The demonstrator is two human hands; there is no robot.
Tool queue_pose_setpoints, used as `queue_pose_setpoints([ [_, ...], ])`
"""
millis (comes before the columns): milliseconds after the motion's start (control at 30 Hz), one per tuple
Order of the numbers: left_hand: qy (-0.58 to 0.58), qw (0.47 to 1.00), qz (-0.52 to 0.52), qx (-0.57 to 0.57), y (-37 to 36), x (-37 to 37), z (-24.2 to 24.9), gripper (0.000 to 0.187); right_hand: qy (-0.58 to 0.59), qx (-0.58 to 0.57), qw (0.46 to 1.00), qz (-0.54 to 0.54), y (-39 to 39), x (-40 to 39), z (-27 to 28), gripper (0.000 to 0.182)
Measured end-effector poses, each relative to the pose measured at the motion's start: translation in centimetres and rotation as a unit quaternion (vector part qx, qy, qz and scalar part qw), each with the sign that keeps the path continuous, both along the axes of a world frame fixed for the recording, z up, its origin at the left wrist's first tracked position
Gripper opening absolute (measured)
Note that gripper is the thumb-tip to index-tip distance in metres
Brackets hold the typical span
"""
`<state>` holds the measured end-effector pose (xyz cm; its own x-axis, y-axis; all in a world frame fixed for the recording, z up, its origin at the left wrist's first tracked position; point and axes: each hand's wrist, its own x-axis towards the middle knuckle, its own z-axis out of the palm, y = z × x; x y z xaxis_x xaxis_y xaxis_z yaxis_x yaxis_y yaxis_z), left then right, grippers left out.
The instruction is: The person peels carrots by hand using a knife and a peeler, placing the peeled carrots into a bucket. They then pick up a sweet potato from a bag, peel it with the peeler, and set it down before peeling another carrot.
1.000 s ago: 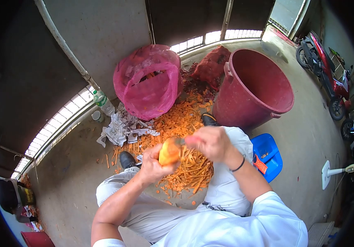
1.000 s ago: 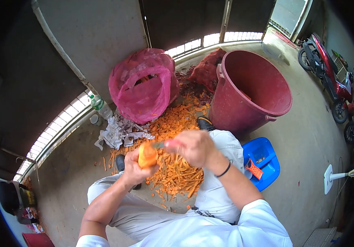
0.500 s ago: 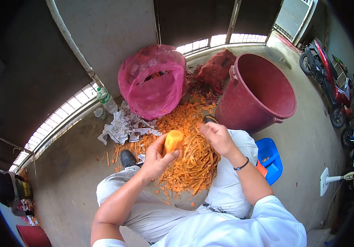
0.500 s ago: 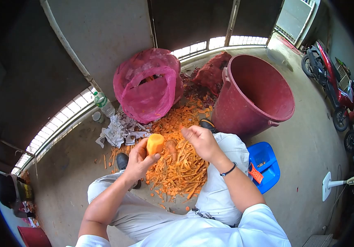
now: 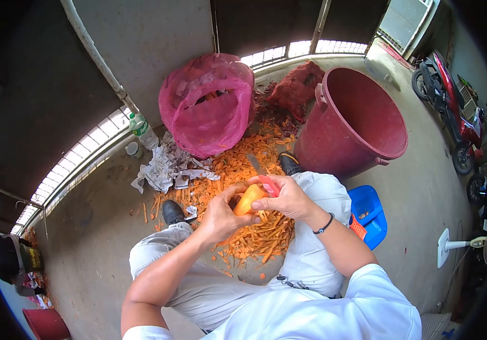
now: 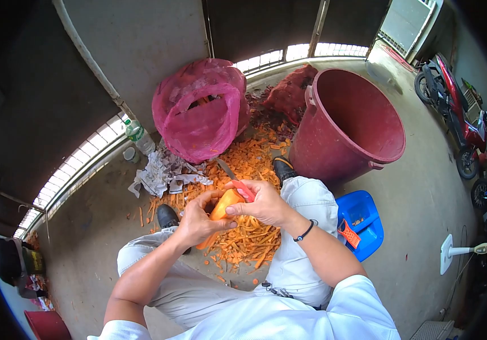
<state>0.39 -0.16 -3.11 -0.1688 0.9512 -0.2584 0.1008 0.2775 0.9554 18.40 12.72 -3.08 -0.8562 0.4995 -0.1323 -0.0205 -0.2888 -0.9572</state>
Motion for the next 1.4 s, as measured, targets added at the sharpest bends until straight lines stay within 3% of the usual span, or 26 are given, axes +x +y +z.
queue_pose_setpoints([
  [67, -0.116, 0.991, -0.029, 0.067, -0.2, -0.1, -0.7, 0.072, 0.015, -0.068, 0.998, -0.002, 0.2, 0.1, 0.7, 0.059],
  [100, -0.116, 0.991, -0.029, 0.067, -0.3, -0.2, -0.2, 0.072, 0.014, -0.068, 0.998, -0.002, 0.3, 0.2, 0.7, 0.059],
  [167, -0.365, 0.931, 0.022, -0.008, -0.7, -0.3, 1.2, 0.063, 0.057, -0.072, 0.996, -0.023, 0.7, 0.6, 1.0, 0.056],
  [267, -0.461, 0.885, -0.029, -0.048, -0.6, -0.9, 1.4, 0.058, 0.028, -0.062, 0.997, -0.027, 1.4, 1.2, 1.2, 0.053],
  [300, -0.481, 0.875, 0.003, -0.052, -0.5, -0.7, 1.2, 0.053, 0.028, -0.062, 0.997, -0.027, 1.5, 0.9, 0.6, 0.053],
  [333, -0.481, 0.875, 0.004, -0.051, -0.5, -0.6, 1.0, 0.053, 0.013, 0.16, 0.98, -0.114, 1.7, 0.4, -0.4, 0.048],
  [367, -0.456, 0.888, 0.042, -0.042, -0.4, -0.4, 1.0, 0.054, -0.001, 0.374, 0.907, -0.195, 1.9, 0.2, -1.1, 0.047],
  [400, -0.43, 0.899, 0.08, -0.032, -0.4, -0.3, 1.0, 0.054, 0.0, 0.375, 0.907, -0.193, 1.8, 0.3, -0.5, 0.047],
  [467, -0.395, 0.914, 0.091, -0.011, -0.4, 0.0, 0.7, 0.053, -0.103, 0.539, 0.822, -0.151, 1.5, 1.1, 1.2, 0.044],
  [567, -0.341, 0.935, 0.097, 0.01, -0.5, 0.3, 0.2, 0.054, -0.115, 0.609, 0.777, -0.112, 0.5, 1.0, 1.5, 0.036],
  [767, -0.312, 0.945, 0.098, 0.011, -0.8, 0.5, -0.4, 0.065, -0.155, 0.646, 0.733, -0.146, 0.2, 0.9, 2.3, 0.033],
  [867, -0.302, 0.948, 0.099, 0.02, -0.8, 0.5, -0.7, 0.068, -0.171, 0.613, 0.755, -0.158, 1.3, 1.4, 2.6, 0.03],
  [1133, -0.285, 0.953, 0.094, 0.029, -0.6, 0.6, -0.6, 0.066, -0.142, 0.642, 0.739, -0.143, 0.1, 1.2, 2.6, 0.031],
  [1400, -0.29, 0.95, 0.107, 0.053, -0.3, 0.5, -0.4, 0.063, -0.199, 0.618, 0.742, -0.168, 0.7, 1.5, 2.8, 0.028],
])
